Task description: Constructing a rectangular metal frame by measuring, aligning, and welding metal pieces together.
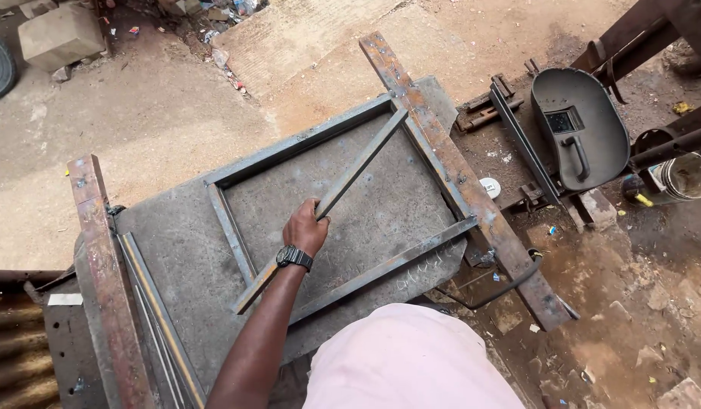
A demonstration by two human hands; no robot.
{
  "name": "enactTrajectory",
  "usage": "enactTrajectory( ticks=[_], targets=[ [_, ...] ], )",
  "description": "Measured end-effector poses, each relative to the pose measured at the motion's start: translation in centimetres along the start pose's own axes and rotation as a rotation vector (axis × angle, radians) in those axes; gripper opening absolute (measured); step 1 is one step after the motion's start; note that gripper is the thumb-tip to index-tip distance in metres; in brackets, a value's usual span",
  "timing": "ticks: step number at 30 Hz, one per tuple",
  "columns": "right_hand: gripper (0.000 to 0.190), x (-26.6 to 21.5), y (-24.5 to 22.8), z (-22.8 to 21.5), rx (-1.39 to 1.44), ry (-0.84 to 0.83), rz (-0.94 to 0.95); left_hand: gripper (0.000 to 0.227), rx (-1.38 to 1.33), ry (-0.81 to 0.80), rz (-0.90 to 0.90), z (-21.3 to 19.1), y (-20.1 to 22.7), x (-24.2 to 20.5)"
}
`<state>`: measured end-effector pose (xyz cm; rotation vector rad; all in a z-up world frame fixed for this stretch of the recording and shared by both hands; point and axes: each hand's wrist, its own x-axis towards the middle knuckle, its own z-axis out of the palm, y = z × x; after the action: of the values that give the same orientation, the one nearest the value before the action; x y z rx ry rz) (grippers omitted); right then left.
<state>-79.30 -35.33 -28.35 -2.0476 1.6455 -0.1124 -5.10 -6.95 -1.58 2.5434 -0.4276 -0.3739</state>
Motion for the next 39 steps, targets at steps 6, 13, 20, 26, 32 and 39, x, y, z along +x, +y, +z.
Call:
enactTrajectory(
  ticks=[6, 13, 20, 26, 32, 39],
  targets=[
    [0.103, 4.7, -1.3, 4.7, 0.391, 0.160, 0.292, 0.039, 0.067, 0.048, 0.086, 2.0, -2.3, 2.0],
    [0.098, 7.7, -2.1, 3.5, 0.271, 0.206, 0.220, 0.035, 0.133, 0.175, 0.243, 3.3, -5.1, 10.9],
    [0.074, 11.9, -9.6, -2.7, 0.269, 0.354, -0.036, 0.040, 0.187, 0.101, 0.169, 3.7, -7.3, 20.9],
    [0.063, 14.4, -24.2, -7.4, 0.297, 0.340, -0.158, 0.044, -0.072, -0.192, -0.054, 1.9, -5.2, 21.7],
    [0.056, 15.3, -50.6, -7.4, 0.184, -0.278, -0.254, 0.040, -0.475, -0.251, -0.134, 0.9, -1.6, 18.4],
    [0.100, 14.5, -69.0, 2.4, -0.046, -0.824, -1.016, 0.028, -1.352, 0.042, -0.005, -2.5, 6.3, 17.0]
  ],
)
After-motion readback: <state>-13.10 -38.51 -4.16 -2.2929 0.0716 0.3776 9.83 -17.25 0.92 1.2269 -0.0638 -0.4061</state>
